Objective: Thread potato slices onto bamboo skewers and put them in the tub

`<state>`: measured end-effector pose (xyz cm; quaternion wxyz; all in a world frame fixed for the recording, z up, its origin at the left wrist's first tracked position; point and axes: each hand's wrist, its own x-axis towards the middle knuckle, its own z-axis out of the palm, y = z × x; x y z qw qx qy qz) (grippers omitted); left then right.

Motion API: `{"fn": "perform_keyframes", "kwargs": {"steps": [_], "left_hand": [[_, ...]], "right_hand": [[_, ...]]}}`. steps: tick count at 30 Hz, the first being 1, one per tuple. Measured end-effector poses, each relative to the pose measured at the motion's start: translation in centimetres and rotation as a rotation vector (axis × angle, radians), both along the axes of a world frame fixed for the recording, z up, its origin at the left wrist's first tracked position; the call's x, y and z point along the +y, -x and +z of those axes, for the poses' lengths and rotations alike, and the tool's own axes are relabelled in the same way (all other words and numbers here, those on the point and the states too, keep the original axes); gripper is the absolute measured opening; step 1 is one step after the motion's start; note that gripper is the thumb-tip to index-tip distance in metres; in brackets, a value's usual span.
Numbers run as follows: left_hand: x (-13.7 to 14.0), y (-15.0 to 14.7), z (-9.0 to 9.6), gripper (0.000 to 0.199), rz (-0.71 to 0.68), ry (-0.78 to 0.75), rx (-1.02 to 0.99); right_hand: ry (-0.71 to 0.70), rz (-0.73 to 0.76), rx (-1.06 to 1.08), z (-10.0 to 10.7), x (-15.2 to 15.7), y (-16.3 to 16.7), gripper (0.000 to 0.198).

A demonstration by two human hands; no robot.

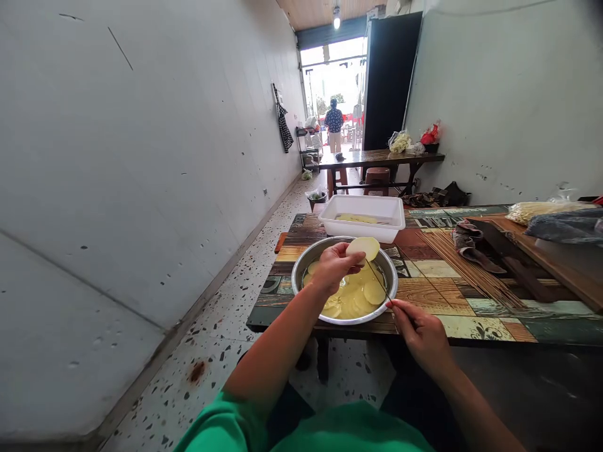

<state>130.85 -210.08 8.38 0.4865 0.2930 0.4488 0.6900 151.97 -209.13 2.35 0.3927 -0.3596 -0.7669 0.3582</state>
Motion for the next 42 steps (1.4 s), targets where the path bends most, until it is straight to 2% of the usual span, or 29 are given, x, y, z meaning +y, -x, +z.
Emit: {"fn": "perform_keyframes", "kwargs": {"steps": [2,6,7,9,11,14,16,19,20,22,23,25,27,31,33,34,36,38,40,42], "left_hand": [[0.0,-0.4,-0.2,0.027,0.055,-0.054,0.090],[0.2,-0.8,-0.6,0.017,0.212,-0.109,0.299],[0.3,-0.8,-0.7,0.015,0.230,-0.110,0.331],[0.4,-0.8,-0.7,0.015,0.220,-0.111,0.323],[0.4,-0.7,-0.5,0.018,0.175,-0.114,0.252],[0.4,-0.7,0.0,0.021,0.144,-0.096,0.158],[0.3,-0.7,0.4,0.022,0.125,-0.056,0.098],[0.2,-0.4,0.8,0.024,0.058,0.026,0.004],[0.2,-0.2,1.0,0.025,0.033,0.048,-0.029],[0.3,0.1,1.1,0.022,-0.021,0.091,-0.098],[0.3,0.2,1.2,0.020,-0.052,0.114,-0.131],[0.4,0.4,1.2,0.016,-0.113,0.165,-0.187],[0.5,0.6,1.1,0.013,-0.152,0.194,-0.207],[0.7,0.7,0.8,0.011,-0.173,0.216,-0.178],[0.7,0.9,0.7,0.012,-0.174,0.224,-0.171],[0.7,1.0,0.7,0.013,-0.179,0.222,-0.168],[0.5,1.2,0.7,0.016,-0.189,0.203,-0.147],[0.4,1.2,0.6,0.018,-0.157,0.164,-0.076],[0.4,1.0,0.3,0.018,-0.067,0.106,0.009],[0.5,0.6,-0.1,0.022,0.045,0.043,0.017]], "right_hand": [[0.229,0.081,0.091,0.6,-0.4,0.0,0.037],[0.878,0.357,0.326,2.0,-0.3,-0.6,0.036],[0.989,0.407,0.378,2.3,-0.2,-0.8,0.033],[1.087,0.452,0.450,2.5,0.1,-1.0,0.030],[1.057,0.422,0.453,2.4,0.2,-1.0,0.031],[0.862,0.313,0.359,1.7,0.1,-0.7,0.041],[0.608,0.208,0.271,1.1,0.1,-0.6,0.043],[0.143,0.034,0.116,0.5,0.4,-0.7,0.034],[0.030,0.001,0.078,0.3,0.6,-0.9,0.032],[-0.074,-0.003,0.043,0.1,1.2,-1.2,0.030],[-0.069,0.012,0.049,0.0,1.4,-1.3,0.031],[0.041,0.057,0.092,-0.2,1.8,-1.4,0.035],[0.262,0.117,0.173,-0.2,2.0,-1.4,0.038],[0.824,0.351,0.352,0.4,1.9,-1.0,0.035],[0.986,0.442,0.411,0.7,1.7,-0.8,0.033],[1.017,0.456,0.417,0.8,1.6,-0.6,0.034],[0.961,0.405,0.375,0.7,1.4,-0.4,0.036],[0.747,0.265,0.307,0.4,1.2,-0.2,0.038],[0.501,0.139,0.245,0.2,0.9,0.0,0.040],[0.396,0.115,0.197,0.3,0.7,0.2,0.041]]}}
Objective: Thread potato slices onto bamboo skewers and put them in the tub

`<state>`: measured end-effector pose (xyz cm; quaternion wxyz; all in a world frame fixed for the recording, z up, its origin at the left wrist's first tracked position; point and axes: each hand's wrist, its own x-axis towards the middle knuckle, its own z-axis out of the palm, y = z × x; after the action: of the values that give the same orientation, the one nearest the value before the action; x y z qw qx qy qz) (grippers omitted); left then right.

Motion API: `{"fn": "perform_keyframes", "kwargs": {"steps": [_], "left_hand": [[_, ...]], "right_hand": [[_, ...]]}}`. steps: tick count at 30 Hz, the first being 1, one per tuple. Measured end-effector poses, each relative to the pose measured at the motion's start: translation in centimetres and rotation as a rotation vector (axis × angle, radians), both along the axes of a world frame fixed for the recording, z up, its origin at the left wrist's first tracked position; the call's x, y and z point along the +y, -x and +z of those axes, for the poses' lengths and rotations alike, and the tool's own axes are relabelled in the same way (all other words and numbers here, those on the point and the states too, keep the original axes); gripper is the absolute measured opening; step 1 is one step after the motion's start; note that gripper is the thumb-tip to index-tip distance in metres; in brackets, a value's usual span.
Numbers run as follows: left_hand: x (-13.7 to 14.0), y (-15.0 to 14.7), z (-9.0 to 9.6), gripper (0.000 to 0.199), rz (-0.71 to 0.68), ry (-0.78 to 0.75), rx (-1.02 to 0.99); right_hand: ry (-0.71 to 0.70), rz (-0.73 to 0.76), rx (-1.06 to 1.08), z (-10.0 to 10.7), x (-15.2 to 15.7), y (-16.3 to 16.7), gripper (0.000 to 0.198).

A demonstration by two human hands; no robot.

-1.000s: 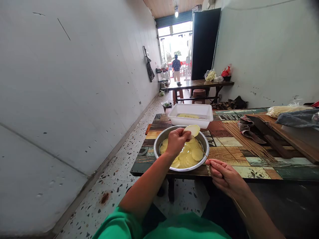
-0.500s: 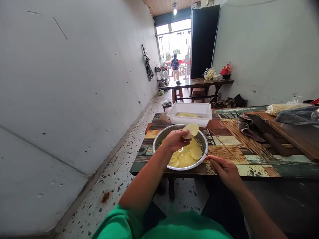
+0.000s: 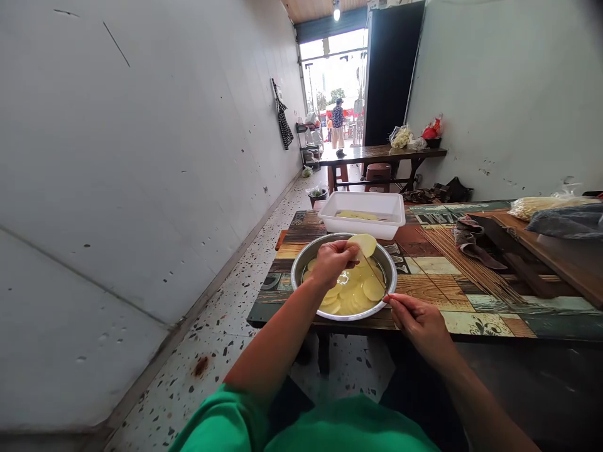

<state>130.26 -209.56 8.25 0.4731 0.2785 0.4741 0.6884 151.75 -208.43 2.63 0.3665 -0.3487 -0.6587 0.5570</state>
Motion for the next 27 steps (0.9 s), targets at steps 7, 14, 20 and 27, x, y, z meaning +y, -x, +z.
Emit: {"fn": "perform_keyframes", "kwargs": {"steps": [7,14,20,27], "left_hand": [[0.3,-1.7,-1.5,0.039,0.258,-0.163,-0.099],[0.1,-1.0,-1.5,0.035,0.180,-0.211,0.045],[0.0,-1.1,-1.6,0.030,0.171,-0.207,0.188],[-0.2,-1.2,-2.1,0.030,0.154,-0.185,0.256]], "right_hand": [[0.432,0.208,0.174,2.0,-0.5,0.7,0.042],[0.572,0.252,0.213,1.8,-0.2,0.8,0.040],[-0.237,-0.205,-0.064,0.6,-1.1,1.1,0.031],[0.549,0.223,0.151,2.0,-0.6,0.4,0.047]]}}
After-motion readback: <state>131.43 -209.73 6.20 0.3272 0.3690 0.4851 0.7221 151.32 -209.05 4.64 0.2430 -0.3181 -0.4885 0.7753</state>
